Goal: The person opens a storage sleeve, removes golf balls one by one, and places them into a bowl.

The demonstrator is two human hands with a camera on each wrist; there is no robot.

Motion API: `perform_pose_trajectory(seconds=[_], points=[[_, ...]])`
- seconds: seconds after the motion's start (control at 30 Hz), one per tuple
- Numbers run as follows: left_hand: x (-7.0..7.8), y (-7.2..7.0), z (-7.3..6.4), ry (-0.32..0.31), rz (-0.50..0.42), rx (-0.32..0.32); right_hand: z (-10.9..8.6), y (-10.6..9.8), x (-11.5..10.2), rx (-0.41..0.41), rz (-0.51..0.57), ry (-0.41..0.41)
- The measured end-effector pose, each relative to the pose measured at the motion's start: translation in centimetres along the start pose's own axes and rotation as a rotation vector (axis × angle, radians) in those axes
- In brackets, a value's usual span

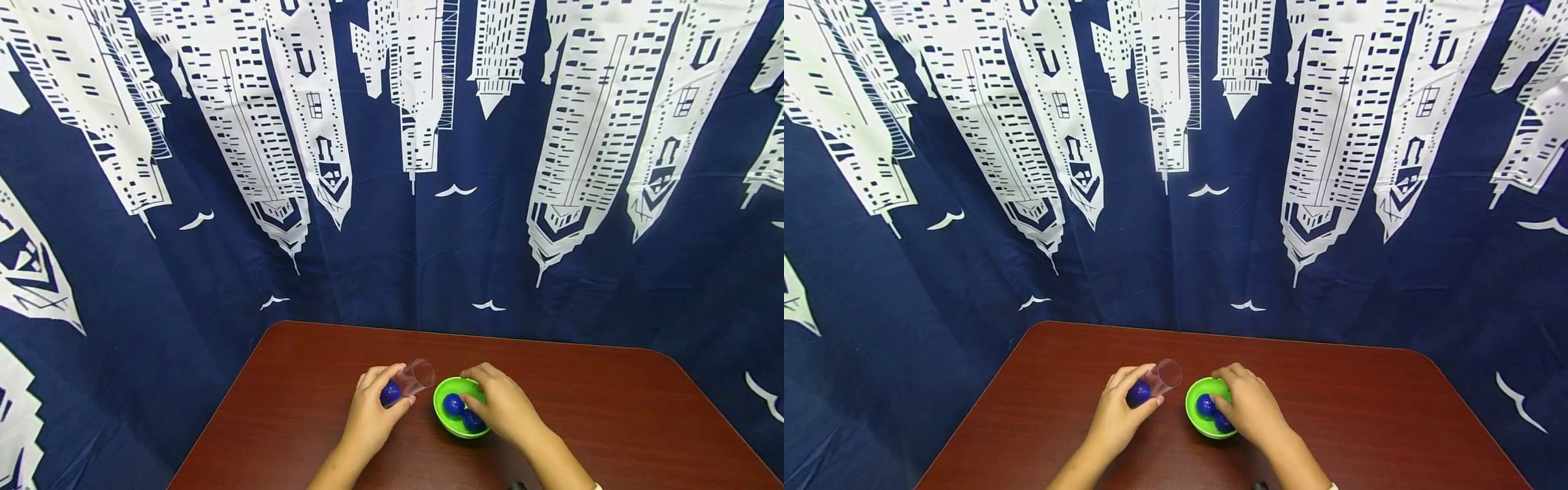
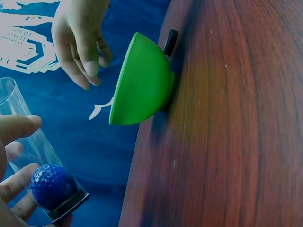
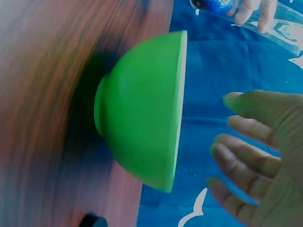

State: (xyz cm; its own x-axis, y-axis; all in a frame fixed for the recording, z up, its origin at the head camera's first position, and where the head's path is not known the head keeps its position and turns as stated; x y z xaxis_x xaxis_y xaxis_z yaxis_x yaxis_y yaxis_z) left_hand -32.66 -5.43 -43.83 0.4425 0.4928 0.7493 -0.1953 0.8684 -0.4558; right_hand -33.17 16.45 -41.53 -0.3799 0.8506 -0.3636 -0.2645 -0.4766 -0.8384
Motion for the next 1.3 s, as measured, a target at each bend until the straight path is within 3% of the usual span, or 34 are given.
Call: perform_pose_trajectory(seconds=[0.2, 0.43, 0.63, 0.9, 1.3], points=[[0.7, -0.8, 0.2, 0.046, 0.065, 0.034, -0.4, -0.7, -0.5, 0.088, 0.251, -0.056], [2.4, -1.5, 0.8, 0.167, 0.217, 0.072, -0.9, -0.7, -0.8, 0.091, 0.516, -0.047], [3.3, -1.3, 1.0, 0.254, 0.353, 0.065, -1.5, -1.0, -1.7, 0.121, 0.553, -0.089], [5.2, -1.4, 1.1, 0.430, 0.520, 0.099, -1.8, -0.2, -1.9, 0.064, 0.642, -0.056], [6.3, -1.0, 0.9, 0.559, 0.628, 0.080, -2.0, 0.8, -2.5, 0.035, 0.769, -0.090]])
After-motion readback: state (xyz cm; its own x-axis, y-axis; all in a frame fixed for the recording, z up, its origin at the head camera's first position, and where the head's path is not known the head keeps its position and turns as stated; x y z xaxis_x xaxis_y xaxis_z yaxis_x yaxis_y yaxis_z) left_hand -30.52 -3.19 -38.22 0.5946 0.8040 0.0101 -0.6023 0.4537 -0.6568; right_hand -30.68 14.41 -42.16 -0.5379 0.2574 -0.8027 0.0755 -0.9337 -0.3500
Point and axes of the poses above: each hand's wrist, its own z-axis towards the middle knuckle, its own y-axis out of the palm, x = y × z, the point moved 10 cm from there along z, towards the middle knuckle, and after that the axes turned 2 degrees about y, right-handed, at the moved point
